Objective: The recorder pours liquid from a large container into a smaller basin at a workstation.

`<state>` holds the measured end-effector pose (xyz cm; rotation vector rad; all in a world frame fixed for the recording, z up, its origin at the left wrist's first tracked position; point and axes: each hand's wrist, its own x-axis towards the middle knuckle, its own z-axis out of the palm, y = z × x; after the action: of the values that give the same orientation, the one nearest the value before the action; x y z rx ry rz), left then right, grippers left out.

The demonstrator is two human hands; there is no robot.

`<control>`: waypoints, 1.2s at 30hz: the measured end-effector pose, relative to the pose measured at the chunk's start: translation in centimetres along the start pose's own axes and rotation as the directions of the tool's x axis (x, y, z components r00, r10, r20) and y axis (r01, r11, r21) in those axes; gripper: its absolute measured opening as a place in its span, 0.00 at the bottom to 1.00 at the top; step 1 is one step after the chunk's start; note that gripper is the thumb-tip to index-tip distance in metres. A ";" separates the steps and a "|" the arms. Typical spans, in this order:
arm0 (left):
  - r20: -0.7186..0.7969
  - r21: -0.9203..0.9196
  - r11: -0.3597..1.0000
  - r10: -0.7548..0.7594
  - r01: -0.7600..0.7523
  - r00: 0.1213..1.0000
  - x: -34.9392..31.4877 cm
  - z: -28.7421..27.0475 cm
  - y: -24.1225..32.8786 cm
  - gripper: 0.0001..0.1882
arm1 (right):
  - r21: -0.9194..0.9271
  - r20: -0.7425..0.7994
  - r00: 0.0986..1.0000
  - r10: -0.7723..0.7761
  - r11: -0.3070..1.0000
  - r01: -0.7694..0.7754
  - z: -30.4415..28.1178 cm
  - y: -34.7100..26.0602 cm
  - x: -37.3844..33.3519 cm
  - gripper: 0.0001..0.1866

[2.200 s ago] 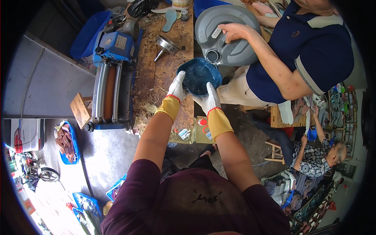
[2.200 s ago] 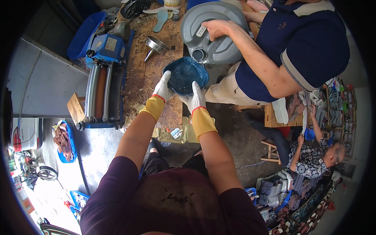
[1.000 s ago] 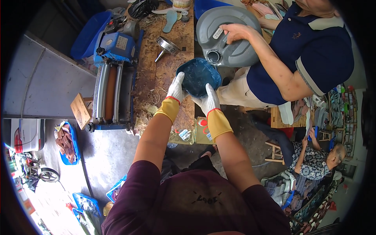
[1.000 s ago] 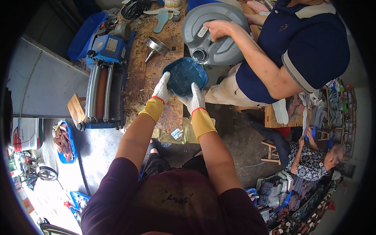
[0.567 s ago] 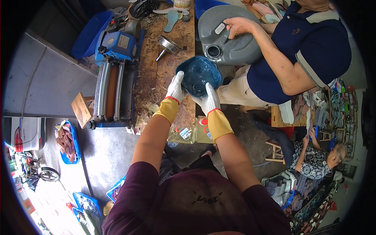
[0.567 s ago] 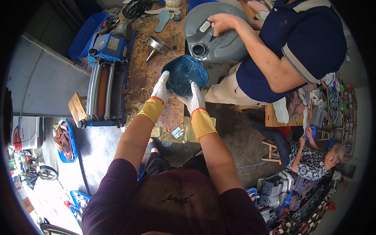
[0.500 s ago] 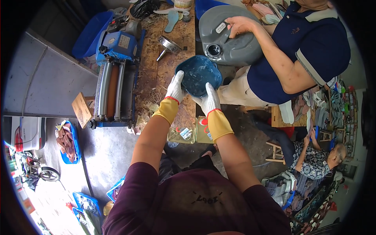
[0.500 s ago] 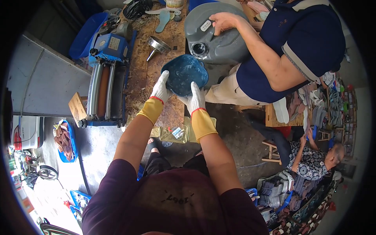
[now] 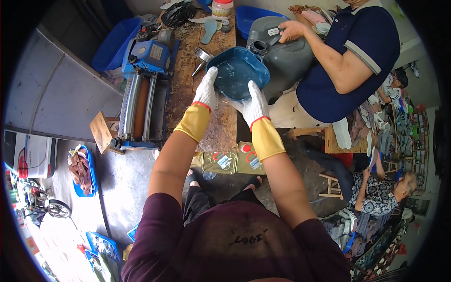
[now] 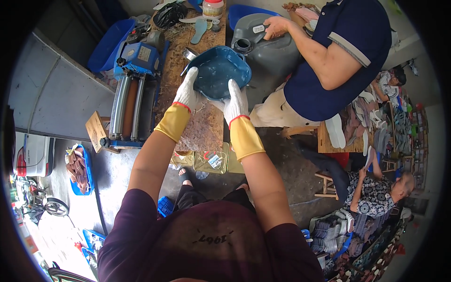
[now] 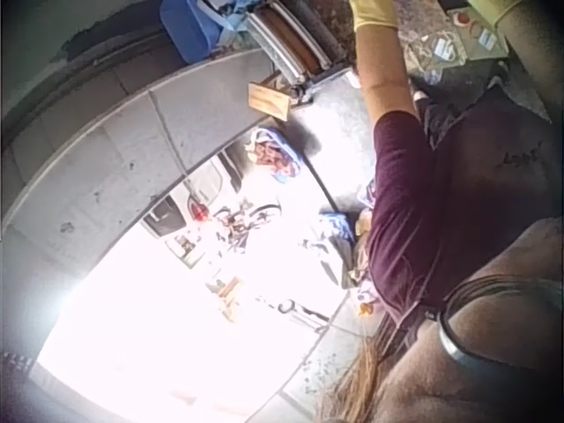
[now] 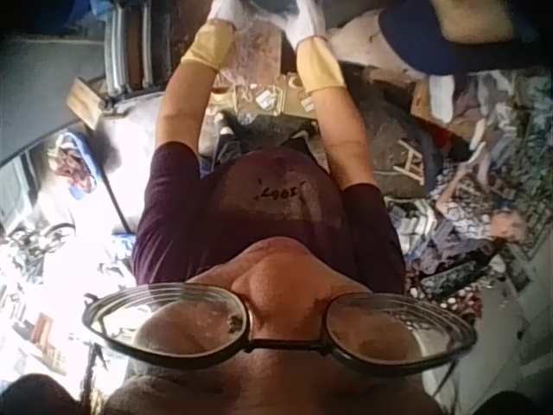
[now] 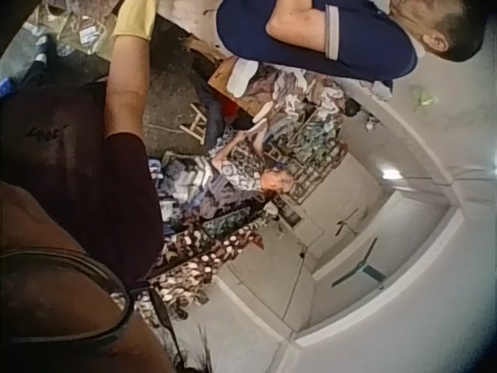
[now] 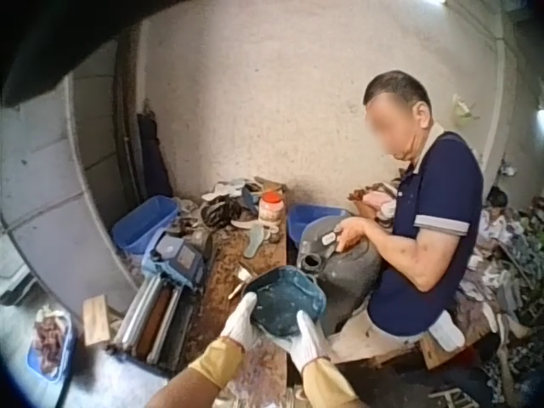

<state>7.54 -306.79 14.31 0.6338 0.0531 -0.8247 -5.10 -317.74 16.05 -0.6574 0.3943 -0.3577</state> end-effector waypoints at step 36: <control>-0.461 0.098 0.995 0.048 -0.003 0.886 -39.7 -15.7 4.6 0.23 | -0.193 0.053 0.878 0.476 0.867 -0.459 6.9 20.1 -23.0 0.30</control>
<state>-13.48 -269.39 15.05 0.9112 0.4431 -0.6374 -17.98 -289.28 13.43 -0.7228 0.4793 0.1779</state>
